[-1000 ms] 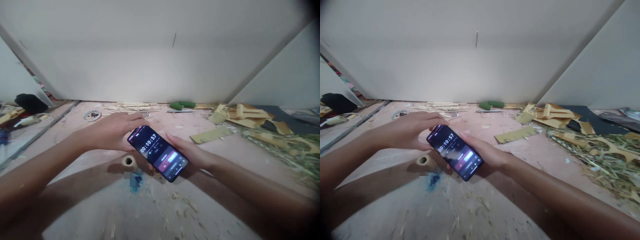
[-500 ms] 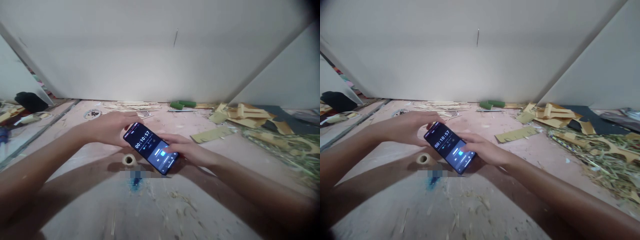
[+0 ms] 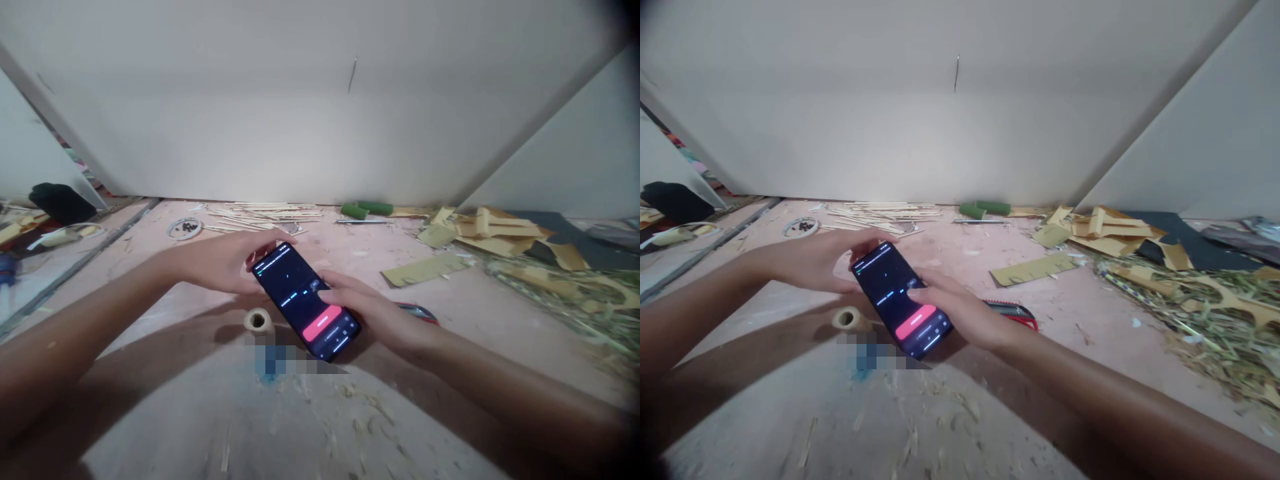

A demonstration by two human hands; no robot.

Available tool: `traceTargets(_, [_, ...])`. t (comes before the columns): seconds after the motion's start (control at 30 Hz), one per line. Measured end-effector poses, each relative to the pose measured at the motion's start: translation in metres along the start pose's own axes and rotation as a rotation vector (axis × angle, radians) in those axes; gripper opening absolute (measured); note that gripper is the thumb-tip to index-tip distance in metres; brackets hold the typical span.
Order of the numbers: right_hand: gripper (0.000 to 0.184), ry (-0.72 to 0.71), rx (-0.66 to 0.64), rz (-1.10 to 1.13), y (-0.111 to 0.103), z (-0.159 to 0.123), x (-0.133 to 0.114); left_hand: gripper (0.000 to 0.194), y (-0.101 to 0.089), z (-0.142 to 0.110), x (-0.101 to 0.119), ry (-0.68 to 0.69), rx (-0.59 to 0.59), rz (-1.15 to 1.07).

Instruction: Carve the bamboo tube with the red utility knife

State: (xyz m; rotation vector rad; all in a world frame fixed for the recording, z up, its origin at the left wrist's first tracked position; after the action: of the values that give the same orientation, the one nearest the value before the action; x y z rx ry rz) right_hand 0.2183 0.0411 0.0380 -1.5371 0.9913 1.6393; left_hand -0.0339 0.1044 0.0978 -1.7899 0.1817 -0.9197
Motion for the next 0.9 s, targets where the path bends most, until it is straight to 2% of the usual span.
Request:
traceTargets(0.1, [0.045,0.048,0.01,0.07,0.01,-0.005,0.003,0.073,0.004,0.002,-0.009,0.025,-0.066,-0.077])
traceTargets(0.2, [0.046,0.099,0.03,0.104,0.016,-0.008,0.007,0.061,0.007,0.004,-0.016,0.05,-0.105,-0.15])
traceTargets(0.33, [0.044,0.108,0.058,0.124,0.017,-0.006,0.012,0.047,0.011,0.006,-0.019,0.035,-0.091,-0.194])
traceTargets(0.57, [0.046,0.132,0.023,0.303,0.015,-0.005,0.018,0.056,0.02,0.008,-0.013,0.025,-0.189,-0.339])
traceTargets(0.67, [0.041,0.116,-0.026,0.28,0.012,-0.006,0.017,0.053,0.022,0.009,-0.012,0.05,-0.215,-0.354])
traceTargets(0.9, [0.044,0.115,-0.036,0.259,0.01,-0.007,0.017,0.057,0.025,0.011,-0.012,0.027,-0.261,-0.424])
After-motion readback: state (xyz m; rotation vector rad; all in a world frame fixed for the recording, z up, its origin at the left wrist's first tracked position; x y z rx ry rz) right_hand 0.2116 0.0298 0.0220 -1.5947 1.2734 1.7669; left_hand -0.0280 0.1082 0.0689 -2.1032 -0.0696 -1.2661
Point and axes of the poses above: each hand's wrist, its own z-axis towards the middle knuckle, its own y-axis out of the palm, x = y × z, the point moved 1 cm from there along z, towards the middle knuckle, and after that the axes turned 14 degrees about -y, right-handed, at the moved point
